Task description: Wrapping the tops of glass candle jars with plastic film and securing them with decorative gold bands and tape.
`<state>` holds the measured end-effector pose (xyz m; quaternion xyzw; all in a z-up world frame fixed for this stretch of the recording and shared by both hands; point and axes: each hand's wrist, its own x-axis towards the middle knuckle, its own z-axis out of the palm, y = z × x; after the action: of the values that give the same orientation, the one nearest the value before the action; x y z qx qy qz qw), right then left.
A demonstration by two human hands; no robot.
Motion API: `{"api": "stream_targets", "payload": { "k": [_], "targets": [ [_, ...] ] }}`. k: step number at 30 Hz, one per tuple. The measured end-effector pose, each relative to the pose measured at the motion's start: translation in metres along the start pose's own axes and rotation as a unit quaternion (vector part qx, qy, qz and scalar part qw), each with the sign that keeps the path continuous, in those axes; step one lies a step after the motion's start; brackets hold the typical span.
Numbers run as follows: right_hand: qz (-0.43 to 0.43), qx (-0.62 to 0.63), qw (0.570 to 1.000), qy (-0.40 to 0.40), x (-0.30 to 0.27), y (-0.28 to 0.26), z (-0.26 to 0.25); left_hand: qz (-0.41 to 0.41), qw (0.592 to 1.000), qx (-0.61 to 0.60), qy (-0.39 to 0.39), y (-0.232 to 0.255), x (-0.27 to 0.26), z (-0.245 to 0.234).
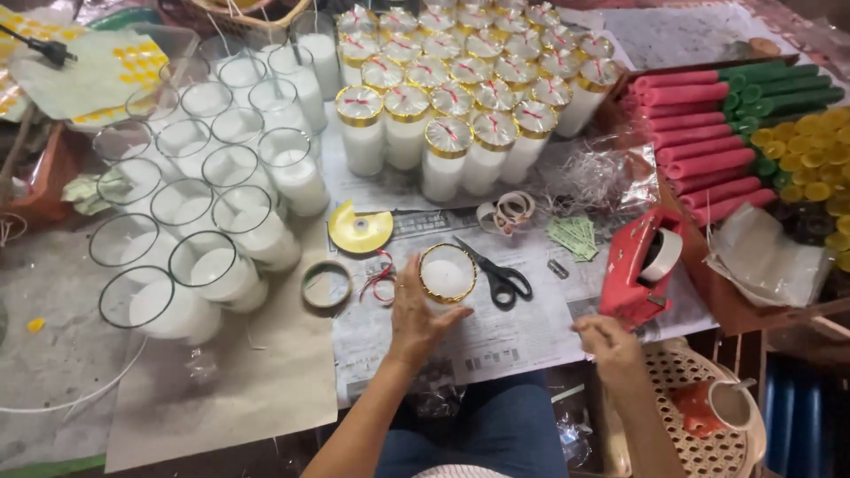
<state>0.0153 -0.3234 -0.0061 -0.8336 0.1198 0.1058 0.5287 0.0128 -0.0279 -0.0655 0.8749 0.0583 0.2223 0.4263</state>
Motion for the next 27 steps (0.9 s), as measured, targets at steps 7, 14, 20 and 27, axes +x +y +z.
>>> {"api": "stream_targets", "payload": {
  "k": [7,14,20,27],
  "targets": [
    [-0.204,-0.092,0.951,-0.214,-0.009,-0.062,0.049,-0.065,0.994,-0.081,-0.023,0.006,-0.029,-0.066],
    [-0.291,-0.156,0.907,-0.26,-0.027,-0.105,0.072,0.014,0.992,-0.079,-0.099,0.056,-0.023,-0.104],
    [-0.203,-0.088,0.943,-0.248,-0.011,-0.085,0.072,0.039,0.984,-0.144,-0.101,0.071,-0.026,-0.099],
    [-0.043,0.26,0.908,-0.324,-0.001,-0.006,0.085,0.023,0.981,-0.186,-0.054,0.077,-0.03,-0.105]
  ]
}}
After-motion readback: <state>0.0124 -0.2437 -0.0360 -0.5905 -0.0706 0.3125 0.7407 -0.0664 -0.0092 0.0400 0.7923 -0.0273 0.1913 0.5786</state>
